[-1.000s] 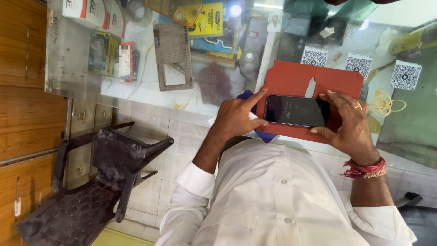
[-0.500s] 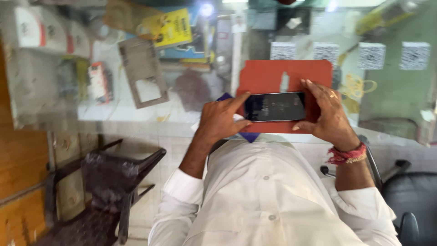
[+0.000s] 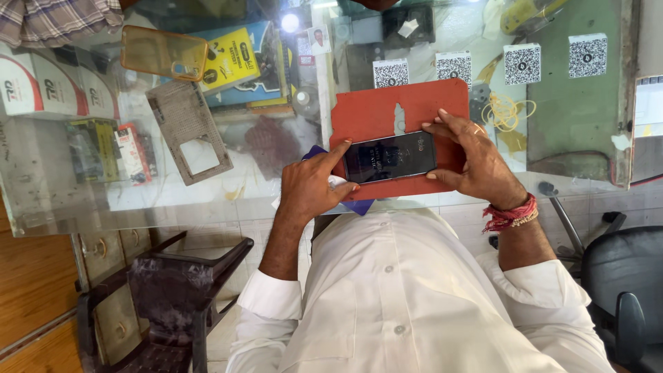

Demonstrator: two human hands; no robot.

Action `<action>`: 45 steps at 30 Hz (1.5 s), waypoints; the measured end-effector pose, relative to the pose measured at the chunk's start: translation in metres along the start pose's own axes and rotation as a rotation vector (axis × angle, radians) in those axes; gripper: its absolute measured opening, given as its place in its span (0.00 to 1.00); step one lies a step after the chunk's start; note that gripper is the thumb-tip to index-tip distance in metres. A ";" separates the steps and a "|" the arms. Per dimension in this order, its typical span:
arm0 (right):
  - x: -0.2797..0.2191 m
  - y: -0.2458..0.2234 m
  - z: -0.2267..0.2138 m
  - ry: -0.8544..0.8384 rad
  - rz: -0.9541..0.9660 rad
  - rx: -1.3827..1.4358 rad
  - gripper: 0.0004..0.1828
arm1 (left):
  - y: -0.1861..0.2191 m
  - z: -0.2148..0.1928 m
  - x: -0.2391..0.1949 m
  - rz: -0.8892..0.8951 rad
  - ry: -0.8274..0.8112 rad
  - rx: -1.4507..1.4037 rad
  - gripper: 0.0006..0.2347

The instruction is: The person retrieves small boxes from a shelf, places them on a glass counter, and arranges them. They handle several boxes and a smartphone, moving items between the shelf and the counter.

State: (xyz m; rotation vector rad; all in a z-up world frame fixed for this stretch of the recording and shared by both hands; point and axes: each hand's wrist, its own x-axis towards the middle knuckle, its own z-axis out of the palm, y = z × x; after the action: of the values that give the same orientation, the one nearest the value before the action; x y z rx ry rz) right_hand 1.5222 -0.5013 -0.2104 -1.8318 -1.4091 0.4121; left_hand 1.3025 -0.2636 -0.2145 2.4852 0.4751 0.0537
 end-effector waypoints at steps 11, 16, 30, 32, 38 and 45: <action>0.000 -0.002 0.003 0.014 0.012 -0.020 0.60 | -0.005 -0.012 0.002 -0.042 -0.092 -0.040 0.45; -0.002 0.001 0.006 0.008 0.004 -0.053 0.60 | -0.001 -0.011 0.001 -0.023 -0.082 -0.041 0.42; 0.001 -0.003 0.004 -0.003 0.036 -0.046 0.60 | -0.003 -0.003 0.002 0.033 -0.013 -0.025 0.36; 0.001 -0.004 0.003 -0.002 0.043 -0.016 0.61 | -0.001 -0.005 0.001 0.030 -0.006 -0.026 0.36; 0.004 -0.009 0.000 0.033 -0.025 -0.003 0.62 | 0.000 -0.004 0.003 0.020 -0.014 -0.040 0.35; -0.003 0.000 -0.003 0.034 0.020 0.045 0.59 | -0.024 0.008 -0.026 -0.135 0.660 -0.869 0.16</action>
State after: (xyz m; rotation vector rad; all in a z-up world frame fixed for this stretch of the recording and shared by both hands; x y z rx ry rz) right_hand 1.5233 -0.5050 -0.2093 -1.8100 -1.3490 0.4172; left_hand 1.2721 -0.2590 -0.2331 1.5294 0.6963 0.8516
